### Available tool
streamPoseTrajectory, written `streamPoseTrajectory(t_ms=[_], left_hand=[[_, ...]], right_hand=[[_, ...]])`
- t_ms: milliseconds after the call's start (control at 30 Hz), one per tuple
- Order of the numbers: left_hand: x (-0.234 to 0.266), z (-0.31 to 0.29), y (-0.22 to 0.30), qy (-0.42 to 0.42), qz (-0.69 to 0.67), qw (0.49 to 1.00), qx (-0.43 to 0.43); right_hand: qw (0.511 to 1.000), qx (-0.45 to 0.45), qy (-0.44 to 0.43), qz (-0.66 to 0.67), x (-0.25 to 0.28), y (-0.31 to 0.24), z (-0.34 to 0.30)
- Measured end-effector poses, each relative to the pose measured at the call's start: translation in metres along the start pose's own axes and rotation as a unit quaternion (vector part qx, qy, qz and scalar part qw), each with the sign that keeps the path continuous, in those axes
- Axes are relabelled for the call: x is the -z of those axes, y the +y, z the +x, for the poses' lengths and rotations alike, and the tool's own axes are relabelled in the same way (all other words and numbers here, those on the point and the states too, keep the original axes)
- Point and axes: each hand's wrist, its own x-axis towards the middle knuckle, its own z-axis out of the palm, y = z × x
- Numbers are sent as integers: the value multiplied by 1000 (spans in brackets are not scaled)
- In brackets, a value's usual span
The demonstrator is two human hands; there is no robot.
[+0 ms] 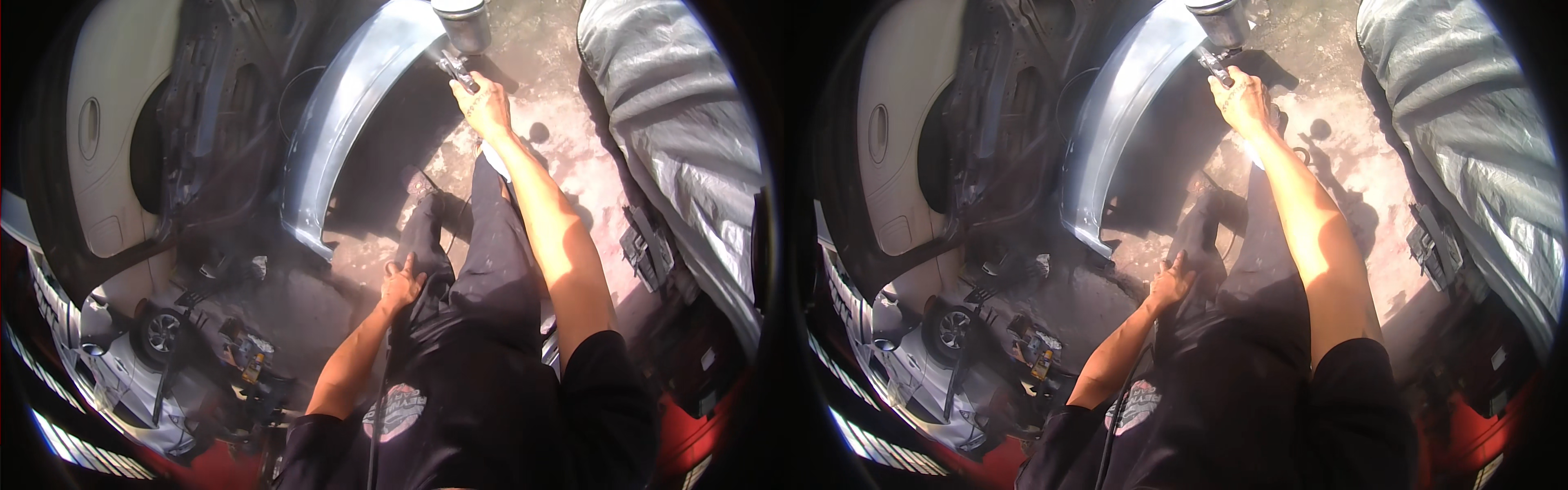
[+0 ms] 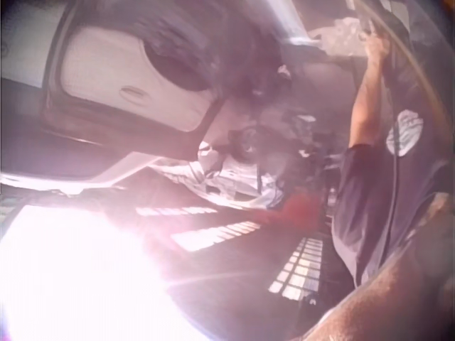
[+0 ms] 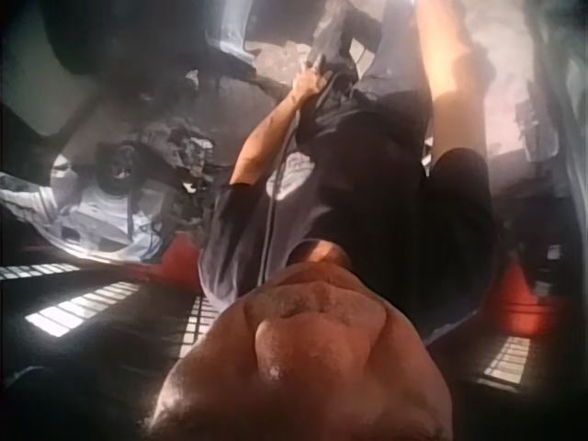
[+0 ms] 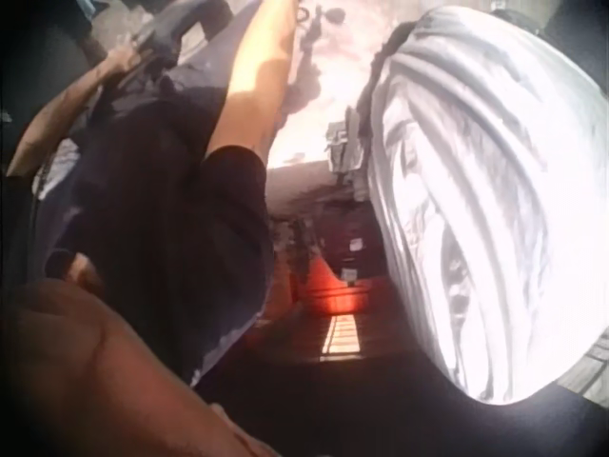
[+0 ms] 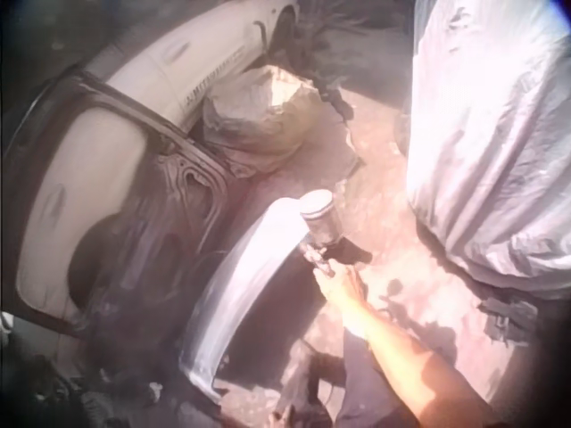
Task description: The person uses a spray gun to apply white paint to a car bumper and a fender liner in a workshop. They handle the parts by hand, rotating them to ensure even coverage on all surfaces.
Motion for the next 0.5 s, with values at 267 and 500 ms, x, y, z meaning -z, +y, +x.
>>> streamPoseTrajectory(t_ms=[267,500], left_hand=[[-8,2,-2,-24,-22,999,-7],[-19,0,-4,-5,-23,1000,-10]], right_hand=[[980,73,-169,73,-35,13,-80],[999,31,30,16,3,42,-19]])
